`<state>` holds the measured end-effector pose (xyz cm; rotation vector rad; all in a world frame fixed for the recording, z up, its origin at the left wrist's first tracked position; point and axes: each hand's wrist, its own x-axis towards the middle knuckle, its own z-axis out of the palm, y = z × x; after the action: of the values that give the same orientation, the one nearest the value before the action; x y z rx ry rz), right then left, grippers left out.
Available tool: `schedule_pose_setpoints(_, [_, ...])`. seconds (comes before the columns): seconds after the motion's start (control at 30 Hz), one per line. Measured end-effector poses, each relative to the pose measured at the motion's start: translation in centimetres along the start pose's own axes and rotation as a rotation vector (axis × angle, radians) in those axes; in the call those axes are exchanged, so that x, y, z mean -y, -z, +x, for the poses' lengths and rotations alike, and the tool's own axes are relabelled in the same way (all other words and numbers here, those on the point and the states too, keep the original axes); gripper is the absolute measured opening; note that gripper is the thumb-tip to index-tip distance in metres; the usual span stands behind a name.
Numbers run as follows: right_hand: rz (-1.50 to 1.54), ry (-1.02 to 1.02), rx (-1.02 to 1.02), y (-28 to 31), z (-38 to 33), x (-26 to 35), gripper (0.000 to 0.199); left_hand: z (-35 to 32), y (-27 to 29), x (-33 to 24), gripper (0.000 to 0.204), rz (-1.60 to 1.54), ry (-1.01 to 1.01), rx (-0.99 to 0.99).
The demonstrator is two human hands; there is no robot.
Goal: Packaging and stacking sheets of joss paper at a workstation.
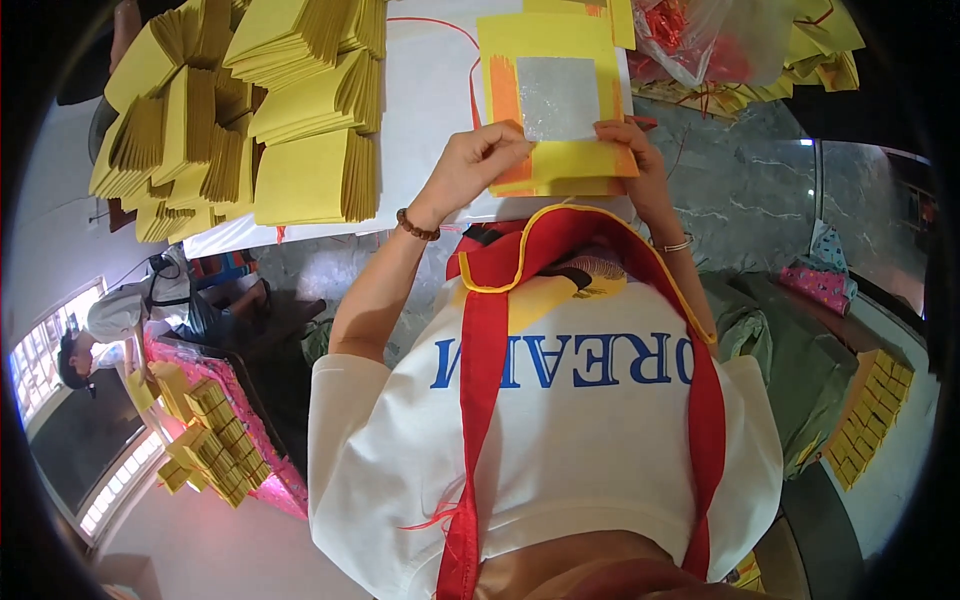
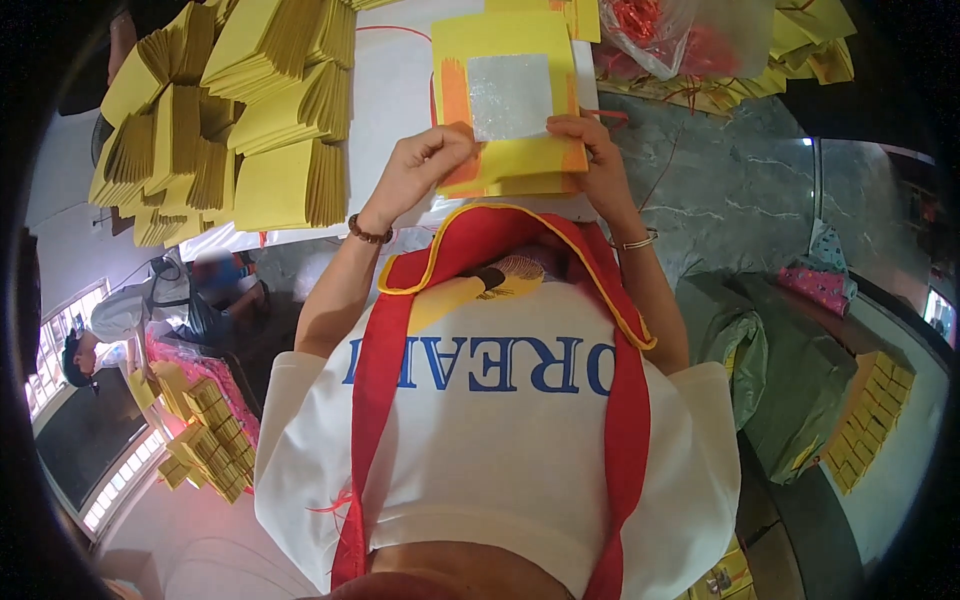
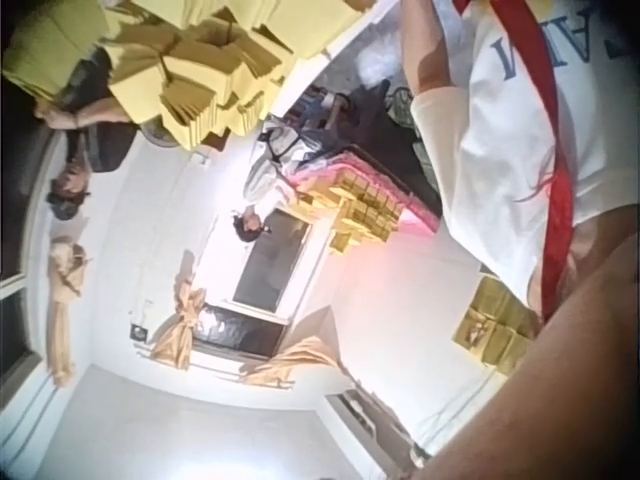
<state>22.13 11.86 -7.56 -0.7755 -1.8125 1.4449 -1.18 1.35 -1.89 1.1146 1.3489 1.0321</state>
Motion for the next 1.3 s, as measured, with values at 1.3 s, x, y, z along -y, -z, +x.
schedule_pose_setpoints(1.3, [-0.151,-0.122,0.026,1.1,1.8,3.2,0.027,1.0,0.2,0.3,0.023,0.461,-0.07,-0.318])
